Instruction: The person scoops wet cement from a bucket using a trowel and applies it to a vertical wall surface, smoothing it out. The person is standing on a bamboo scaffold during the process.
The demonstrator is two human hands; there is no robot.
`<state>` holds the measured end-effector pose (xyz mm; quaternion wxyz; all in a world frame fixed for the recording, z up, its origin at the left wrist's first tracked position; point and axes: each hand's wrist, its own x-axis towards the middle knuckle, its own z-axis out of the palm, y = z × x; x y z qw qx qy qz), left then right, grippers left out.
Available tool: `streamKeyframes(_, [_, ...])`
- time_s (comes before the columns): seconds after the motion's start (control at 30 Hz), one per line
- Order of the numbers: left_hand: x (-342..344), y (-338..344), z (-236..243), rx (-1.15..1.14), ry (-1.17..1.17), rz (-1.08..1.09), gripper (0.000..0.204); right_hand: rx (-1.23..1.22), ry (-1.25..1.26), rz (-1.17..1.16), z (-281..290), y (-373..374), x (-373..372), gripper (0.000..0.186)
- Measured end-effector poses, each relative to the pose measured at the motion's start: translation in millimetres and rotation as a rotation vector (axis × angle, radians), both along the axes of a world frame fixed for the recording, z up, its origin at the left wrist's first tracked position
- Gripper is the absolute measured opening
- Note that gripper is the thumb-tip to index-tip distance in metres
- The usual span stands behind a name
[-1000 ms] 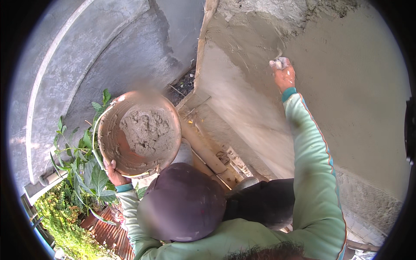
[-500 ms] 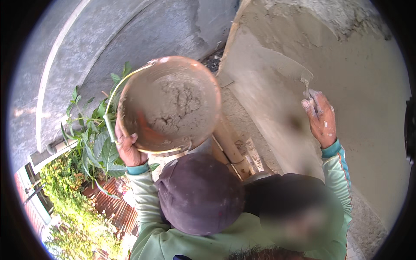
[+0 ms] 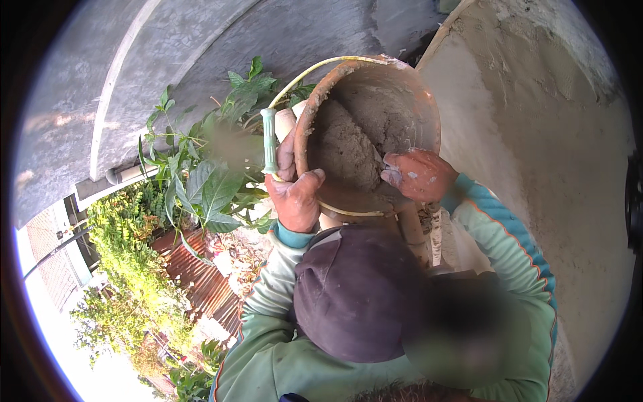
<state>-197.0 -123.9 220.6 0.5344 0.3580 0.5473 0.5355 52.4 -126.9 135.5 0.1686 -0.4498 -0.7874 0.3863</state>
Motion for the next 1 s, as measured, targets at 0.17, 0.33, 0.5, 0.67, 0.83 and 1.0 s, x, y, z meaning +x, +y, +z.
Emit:
streamKeyframes(0.17, [-0.7, 1.5, -2.8, 0.055, 0.022, 0.017, 0.081, -0.479, -0.255, 0.065, 45.2, 22.4, 1.6, 0.032])
streamKeyframes(0.33, [-29.4, 6.2, -12.8, 0.084, -0.055, 0.017, 0.08, -0.248, -0.349, 0.085, 34.6, 20.5, 5.8, 0.03])
streamKeyframes(0.5, [-70.3, 12.1, -46.3, 0.062, -0.167, 0.044, 0.081, -0.362, -0.352, -0.057, 80.6, 32.6, 8.1, 0.031])
streamKeyframes(0.67, [-142.8, 7.8, -94.3, 0.032, -0.251, -0.009, 0.078, -0.291, -0.272, 0.13, 135.8, 62.0, 21.0, 0.031])
streamKeyframes(0.83, [-129.1, 2.3, -75.5, -0.024, -0.249, 0.085, 0.078, -0.636, 0.13, 0.19, 212.8, 84.4, 70.2, 0.023])
streamKeyframes(1.0, [-127.3, 5.9, -93.8, -0.034, -0.224, 0.041, 0.076, -0.597, 0.419, -0.715, 240.5, 56.5, 256.8, 0.025])
